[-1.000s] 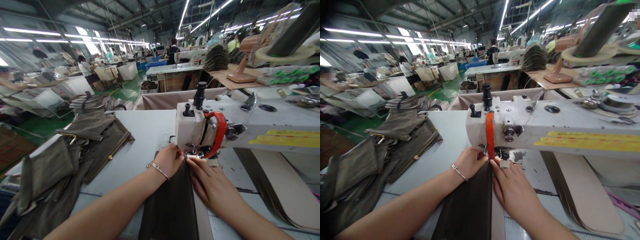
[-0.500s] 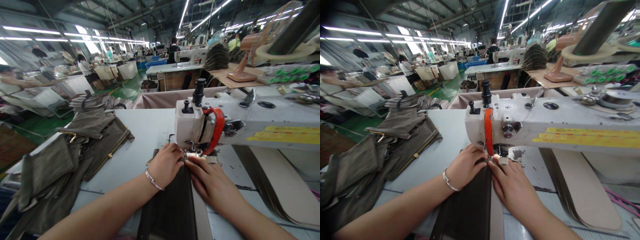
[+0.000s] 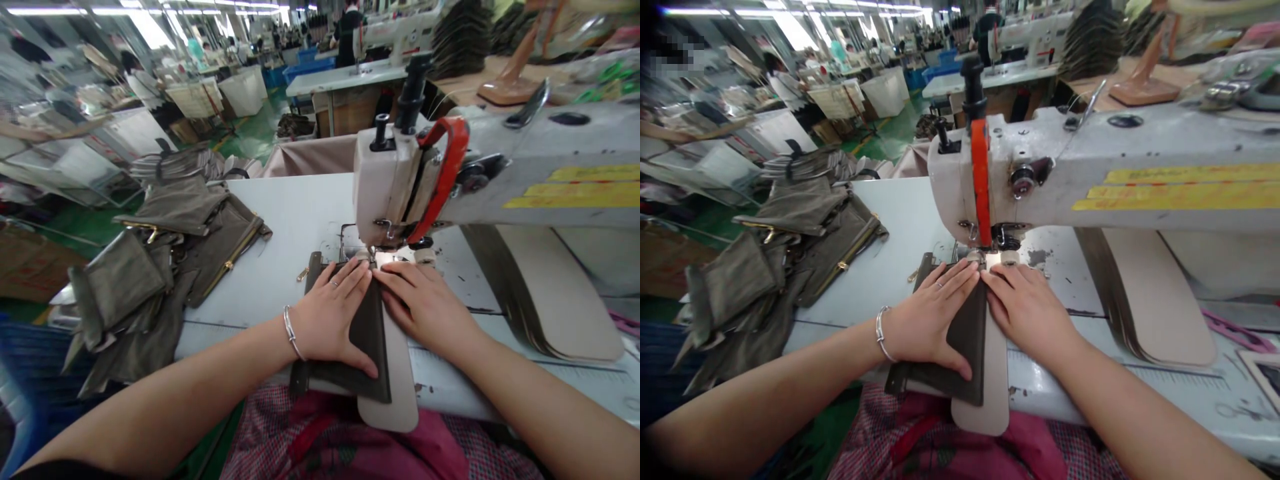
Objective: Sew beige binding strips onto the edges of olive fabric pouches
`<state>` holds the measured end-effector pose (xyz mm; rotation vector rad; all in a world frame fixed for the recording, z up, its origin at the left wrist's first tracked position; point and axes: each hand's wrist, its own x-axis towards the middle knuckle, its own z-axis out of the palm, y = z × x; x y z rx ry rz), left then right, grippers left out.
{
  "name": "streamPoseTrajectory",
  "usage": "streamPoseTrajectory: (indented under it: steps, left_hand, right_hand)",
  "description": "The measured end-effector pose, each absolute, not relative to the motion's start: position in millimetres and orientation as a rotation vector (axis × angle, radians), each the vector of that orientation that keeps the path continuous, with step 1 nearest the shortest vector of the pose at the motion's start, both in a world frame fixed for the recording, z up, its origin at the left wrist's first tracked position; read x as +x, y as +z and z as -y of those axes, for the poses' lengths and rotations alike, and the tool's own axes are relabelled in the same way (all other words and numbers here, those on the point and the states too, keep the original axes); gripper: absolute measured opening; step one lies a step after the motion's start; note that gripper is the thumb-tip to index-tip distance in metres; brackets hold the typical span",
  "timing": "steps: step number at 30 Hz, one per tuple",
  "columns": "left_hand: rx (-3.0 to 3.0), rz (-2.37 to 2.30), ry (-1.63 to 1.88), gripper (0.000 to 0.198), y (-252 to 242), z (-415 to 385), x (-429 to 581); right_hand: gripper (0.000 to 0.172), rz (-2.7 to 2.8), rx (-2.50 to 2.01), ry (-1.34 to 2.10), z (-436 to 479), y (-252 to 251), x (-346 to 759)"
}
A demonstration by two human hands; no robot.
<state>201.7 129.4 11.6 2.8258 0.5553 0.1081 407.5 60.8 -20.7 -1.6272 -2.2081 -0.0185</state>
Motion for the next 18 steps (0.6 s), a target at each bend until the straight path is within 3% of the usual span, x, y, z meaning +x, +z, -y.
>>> streamPoseTrajectory:
  steps: [6, 18]
  left_hand:
    - [2.828, -0.603, 0.268, 0.061, 9.9, -149.1, 210.6]
    - [2.774, -0.570, 0.370, 0.064, 0.0, -155.7, 209.3]
  right_hand:
    - [0.035, 2.211, -1.601, -0.090, -60.4, -22.5, 407.8]
    - [0.037, 2.213, -1.640, -0.075, -59.6, -24.0, 407.7]
